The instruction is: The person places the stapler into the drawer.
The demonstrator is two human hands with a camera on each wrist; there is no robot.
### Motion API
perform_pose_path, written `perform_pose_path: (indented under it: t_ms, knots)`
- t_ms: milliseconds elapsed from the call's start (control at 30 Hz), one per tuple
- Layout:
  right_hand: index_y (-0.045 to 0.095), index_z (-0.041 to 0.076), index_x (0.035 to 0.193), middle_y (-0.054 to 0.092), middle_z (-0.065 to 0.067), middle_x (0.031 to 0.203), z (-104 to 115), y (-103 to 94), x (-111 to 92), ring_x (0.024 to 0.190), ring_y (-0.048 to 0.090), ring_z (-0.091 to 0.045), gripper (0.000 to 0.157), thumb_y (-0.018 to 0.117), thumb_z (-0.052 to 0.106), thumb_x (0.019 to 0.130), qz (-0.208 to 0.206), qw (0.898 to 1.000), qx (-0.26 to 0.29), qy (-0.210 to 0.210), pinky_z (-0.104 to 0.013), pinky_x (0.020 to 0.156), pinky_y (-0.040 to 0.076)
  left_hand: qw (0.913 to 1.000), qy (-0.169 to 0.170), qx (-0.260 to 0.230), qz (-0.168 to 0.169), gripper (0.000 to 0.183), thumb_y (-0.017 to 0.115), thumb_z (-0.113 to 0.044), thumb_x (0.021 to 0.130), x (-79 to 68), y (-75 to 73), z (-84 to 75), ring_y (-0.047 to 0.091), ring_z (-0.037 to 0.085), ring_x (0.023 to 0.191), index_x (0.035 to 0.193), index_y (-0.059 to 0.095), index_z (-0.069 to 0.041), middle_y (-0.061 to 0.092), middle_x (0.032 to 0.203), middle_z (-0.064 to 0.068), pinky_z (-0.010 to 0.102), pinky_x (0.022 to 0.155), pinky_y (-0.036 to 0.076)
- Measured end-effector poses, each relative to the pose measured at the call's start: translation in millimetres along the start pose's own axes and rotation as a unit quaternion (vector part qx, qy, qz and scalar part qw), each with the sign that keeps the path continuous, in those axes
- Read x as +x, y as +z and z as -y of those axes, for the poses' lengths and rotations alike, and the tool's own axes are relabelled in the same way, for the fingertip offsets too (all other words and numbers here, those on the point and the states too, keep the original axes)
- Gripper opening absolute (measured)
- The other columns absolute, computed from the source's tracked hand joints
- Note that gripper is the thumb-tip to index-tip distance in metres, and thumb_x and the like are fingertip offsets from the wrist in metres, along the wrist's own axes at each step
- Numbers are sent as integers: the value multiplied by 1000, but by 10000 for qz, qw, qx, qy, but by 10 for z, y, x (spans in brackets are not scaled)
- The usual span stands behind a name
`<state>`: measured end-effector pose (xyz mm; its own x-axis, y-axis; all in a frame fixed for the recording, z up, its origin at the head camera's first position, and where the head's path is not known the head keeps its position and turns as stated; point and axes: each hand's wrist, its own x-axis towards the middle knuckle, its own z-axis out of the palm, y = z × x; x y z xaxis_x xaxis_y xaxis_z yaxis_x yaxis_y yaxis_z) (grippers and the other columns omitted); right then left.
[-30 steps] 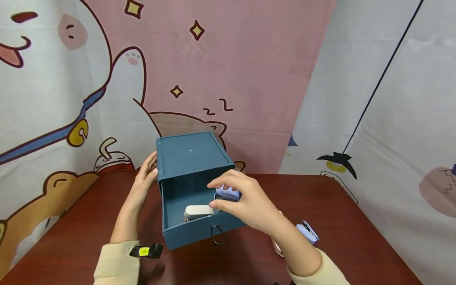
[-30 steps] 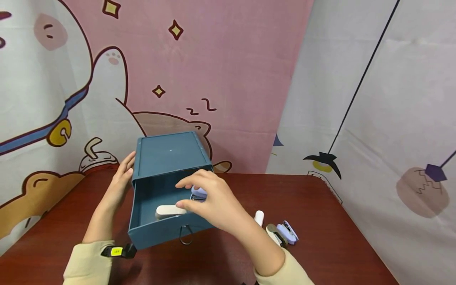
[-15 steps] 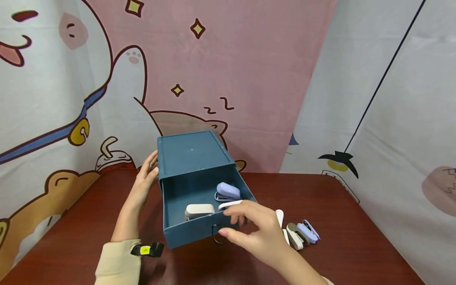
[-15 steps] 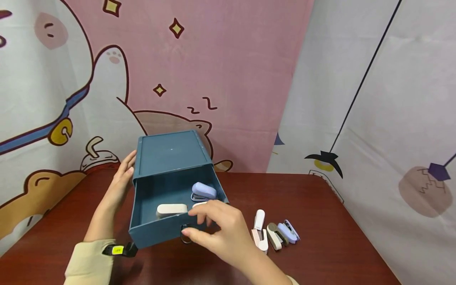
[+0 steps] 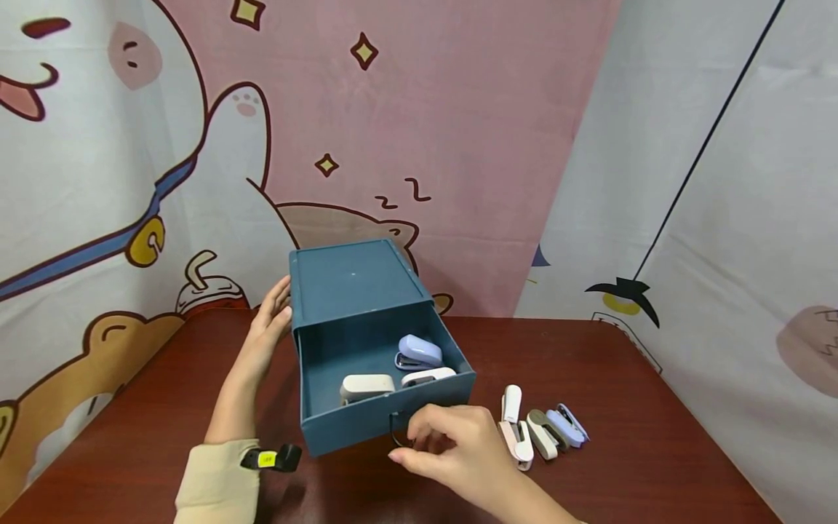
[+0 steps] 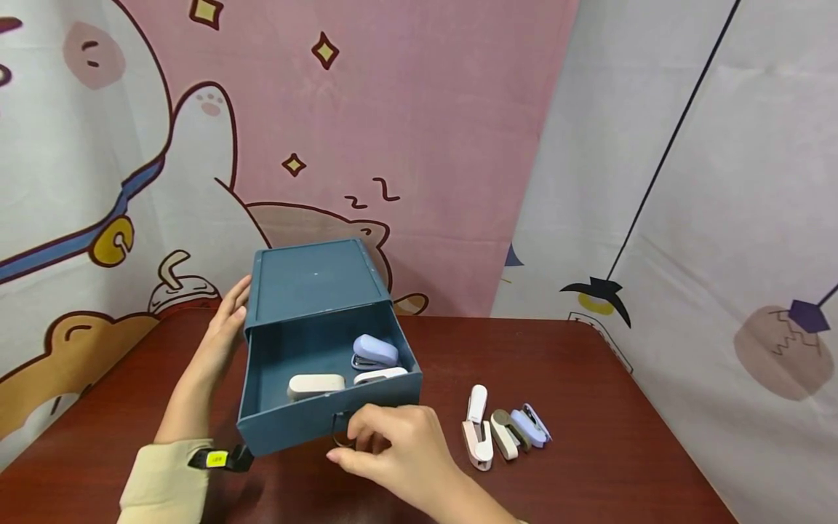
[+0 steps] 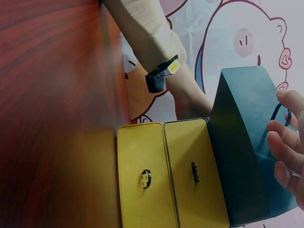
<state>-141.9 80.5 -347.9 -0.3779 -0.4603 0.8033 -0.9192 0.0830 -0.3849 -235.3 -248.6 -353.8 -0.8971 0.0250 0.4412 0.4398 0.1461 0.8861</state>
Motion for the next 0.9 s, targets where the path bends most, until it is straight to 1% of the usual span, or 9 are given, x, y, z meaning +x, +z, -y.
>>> perform_pose_path:
  t_ms: [133, 300, 433, 567, 667, 767, 900]
  knots:
    - [60, 18, 80, 61, 9, 69, -29, 48, -11, 60, 53, 3, 20, 80, 14, 79, -63, 9999, 105, -64, -10, 53, 44, 10000, 16, -35, 20, 57, 40, -23, 102, -5, 3, -13, 14, 31, 142, 155, 18, -20, 15, 157, 9, 60, 107, 16]
    - [57, 14, 76, 57, 3, 66, -65, 110, -8, 56, 51, -4, 24, 79, 5, 76, -234, 9989, 353, -184, -12, 51, 43, 10000, 13, -23, 9, 57, 40, -23, 102, -5, 8, -14, 15, 31, 142, 155, 18, -20, 16, 157, 9, 60, 107, 17]
    - [56, 15, 75, 56, 3, 67, -72, 137, 27, 58, 52, -8, 25, 79, 2, 74, -382, 9986, 312, -190, -14, 53, 44, 10000, -6, -18, 7, 58, 41, -24, 102, -8, 8, -23, 15, 31, 142, 155, 18, -20, 16, 157, 9, 60, 107, 17]
    - [57, 17, 75, 56, 5, 68, -80, 167, 104, 61, 54, -7, 26, 78, 2, 74, -446, 9986, 272, 20, -15, 54, 47, 10000, -13, -17, -9, 58, 41, -24, 102, -5, 2, -26, 14, 31, 142, 155, 18, -20, 16, 157, 10, 60, 107, 17]
    - [56, 17, 74, 55, 5, 68, -108, 200, 177, 61, 54, -6, 27, 78, 1, 74, -429, 9981, 307, 329, -18, 53, 48, 10000, -37, -3, -19, 58, 41, -25, 101, -4, 2, -24, 15, 31, 142, 155, 18, -20, 15, 157, 10, 60, 107, 18]
    - [56, 16, 74, 56, 5, 68, -178, 244, 253, 62, 54, -8, 27, 79, 2, 75, -439, 9968, 261, 608, -23, 53, 50, 10000, -88, 12, -31, 59, 42, -26, 102, -6, 5, -21, 15, 31, 141, 155, 18, -21, 15, 157, 9, 59, 108, 18]
    - [56, 15, 74, 54, 6, 68, -307, 295, 358, 64, 55, -11, 25, 79, 5, 77, -427, 9949, 229, 886, -26, 57, 51, 9999, -134, 17, -31, 58, 41, -26, 102, -8, 9, -26, 16, 31, 141, 155, 17, -22, 15, 157, 8, 59, 108, 18]
